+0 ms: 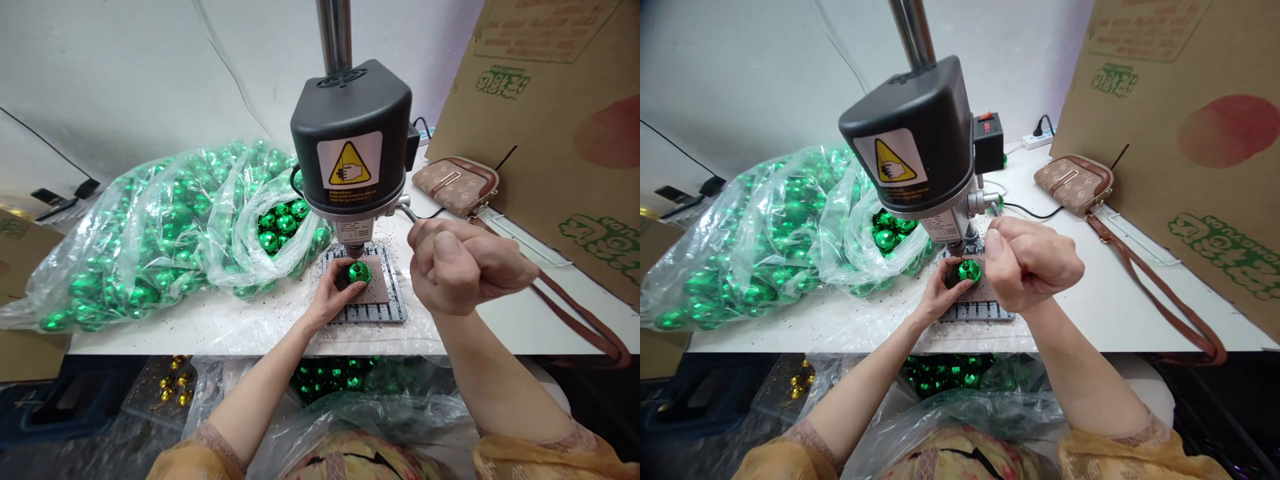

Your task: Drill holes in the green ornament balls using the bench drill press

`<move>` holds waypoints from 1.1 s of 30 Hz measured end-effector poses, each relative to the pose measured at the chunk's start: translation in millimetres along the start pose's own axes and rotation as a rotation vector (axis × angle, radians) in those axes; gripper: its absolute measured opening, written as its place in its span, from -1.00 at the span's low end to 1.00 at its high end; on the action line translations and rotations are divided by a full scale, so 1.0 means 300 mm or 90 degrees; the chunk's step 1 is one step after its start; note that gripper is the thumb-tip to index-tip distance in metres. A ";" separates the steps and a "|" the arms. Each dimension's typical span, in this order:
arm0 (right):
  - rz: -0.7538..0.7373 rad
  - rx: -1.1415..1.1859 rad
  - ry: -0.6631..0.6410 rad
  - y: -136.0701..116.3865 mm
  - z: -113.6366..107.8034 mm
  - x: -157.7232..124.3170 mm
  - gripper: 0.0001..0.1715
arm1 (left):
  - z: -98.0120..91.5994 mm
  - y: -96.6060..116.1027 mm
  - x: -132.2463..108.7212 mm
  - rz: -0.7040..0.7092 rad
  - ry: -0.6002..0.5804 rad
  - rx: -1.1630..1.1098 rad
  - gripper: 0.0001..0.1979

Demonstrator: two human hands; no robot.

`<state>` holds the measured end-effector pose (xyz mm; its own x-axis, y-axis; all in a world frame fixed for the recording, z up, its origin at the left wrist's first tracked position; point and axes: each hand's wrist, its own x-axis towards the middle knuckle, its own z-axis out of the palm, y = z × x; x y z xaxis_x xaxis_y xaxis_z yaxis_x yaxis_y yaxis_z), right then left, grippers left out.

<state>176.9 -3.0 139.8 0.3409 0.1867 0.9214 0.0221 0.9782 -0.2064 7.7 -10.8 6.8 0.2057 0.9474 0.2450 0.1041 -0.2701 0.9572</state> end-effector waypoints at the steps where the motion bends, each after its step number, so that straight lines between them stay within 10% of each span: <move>1: -0.003 0.003 -0.002 0.003 -0.002 -0.002 -0.49 | 0.001 0.000 0.000 0.001 0.001 0.000 -0.50; 9: -0.033 -0.010 0.000 0.002 -0.015 -0.039 -0.45 | 0.002 -0.007 -0.003 -0.013 0.009 -0.019 -0.48; 19: 0.198 -0.015 0.092 -0.030 0.088 0.168 -0.46 | 0.015 0.087 -0.068 0.035 0.138 0.123 -0.61; 27: 0.177 -0.009 0.095 -0.024 0.077 0.167 -0.47 | -0.106 0.186 -0.398 0.286 -0.271 0.449 -0.53; 33: 0.168 -0.026 0.111 -0.025 0.079 0.161 -0.48 | -0.298 0.200 -0.145 0.272 0.041 0.600 -0.85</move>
<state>170.8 1.0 193.8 0.4955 0.4122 0.7646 -0.0520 0.8927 -0.4476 -82.0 -52.8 67.4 0.3548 0.7414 0.5696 0.7594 -0.5839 0.2869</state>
